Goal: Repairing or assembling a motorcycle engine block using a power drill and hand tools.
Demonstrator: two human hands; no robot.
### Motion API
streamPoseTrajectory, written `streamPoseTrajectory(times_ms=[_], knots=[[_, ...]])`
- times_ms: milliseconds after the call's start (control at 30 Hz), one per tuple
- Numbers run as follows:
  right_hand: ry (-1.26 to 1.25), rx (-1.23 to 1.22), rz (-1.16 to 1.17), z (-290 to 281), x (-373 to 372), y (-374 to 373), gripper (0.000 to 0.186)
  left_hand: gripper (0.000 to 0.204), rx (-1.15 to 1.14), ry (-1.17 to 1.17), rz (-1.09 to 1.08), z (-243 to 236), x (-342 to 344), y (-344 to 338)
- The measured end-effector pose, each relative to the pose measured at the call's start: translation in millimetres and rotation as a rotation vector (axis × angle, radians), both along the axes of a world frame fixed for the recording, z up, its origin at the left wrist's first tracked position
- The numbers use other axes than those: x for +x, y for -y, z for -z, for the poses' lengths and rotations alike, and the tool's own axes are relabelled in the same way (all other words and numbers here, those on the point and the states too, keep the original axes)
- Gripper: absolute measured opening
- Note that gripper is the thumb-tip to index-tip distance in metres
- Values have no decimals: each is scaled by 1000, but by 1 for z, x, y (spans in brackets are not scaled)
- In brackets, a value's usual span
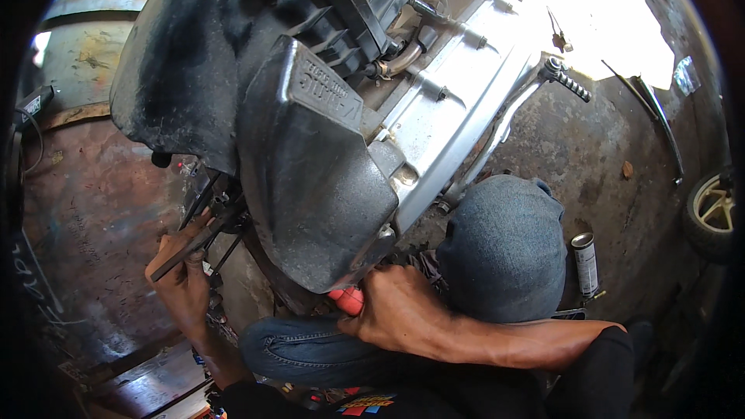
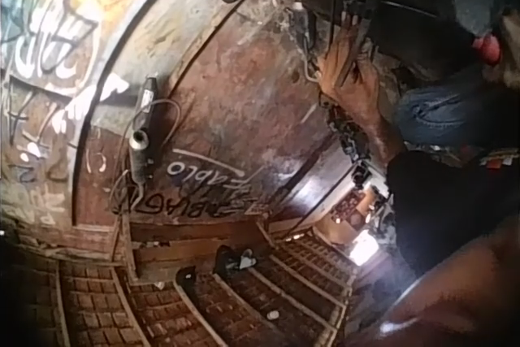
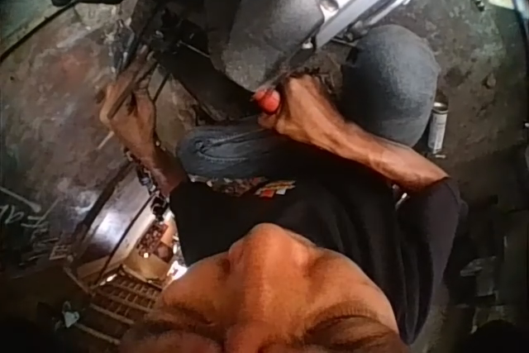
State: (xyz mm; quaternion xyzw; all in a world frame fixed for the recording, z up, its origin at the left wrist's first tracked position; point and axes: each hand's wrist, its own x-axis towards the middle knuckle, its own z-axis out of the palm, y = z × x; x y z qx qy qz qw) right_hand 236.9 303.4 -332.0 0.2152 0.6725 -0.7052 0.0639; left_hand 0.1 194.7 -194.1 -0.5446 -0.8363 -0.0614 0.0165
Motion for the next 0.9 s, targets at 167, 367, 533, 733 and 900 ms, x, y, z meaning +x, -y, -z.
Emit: streamPoseTrajectory(times_ms=[167,367,533,733,900], knots=[[-18,-5,-5,-1,1,0,54,36,11,-5,0,-4,4,0],[-14,11,-4,-2,0,-3,53,35,33,27,9,1,-2,0],[57,-4,-60,-8,-1,-7,56,33,22,17,16,-1,2,-6],[49,59,-27,-7,-4,-4,46,25,14,25,63,-7,-1,-3],[24,103,11,8,1,5,47,22,18,58,55,-5,2,-6]])
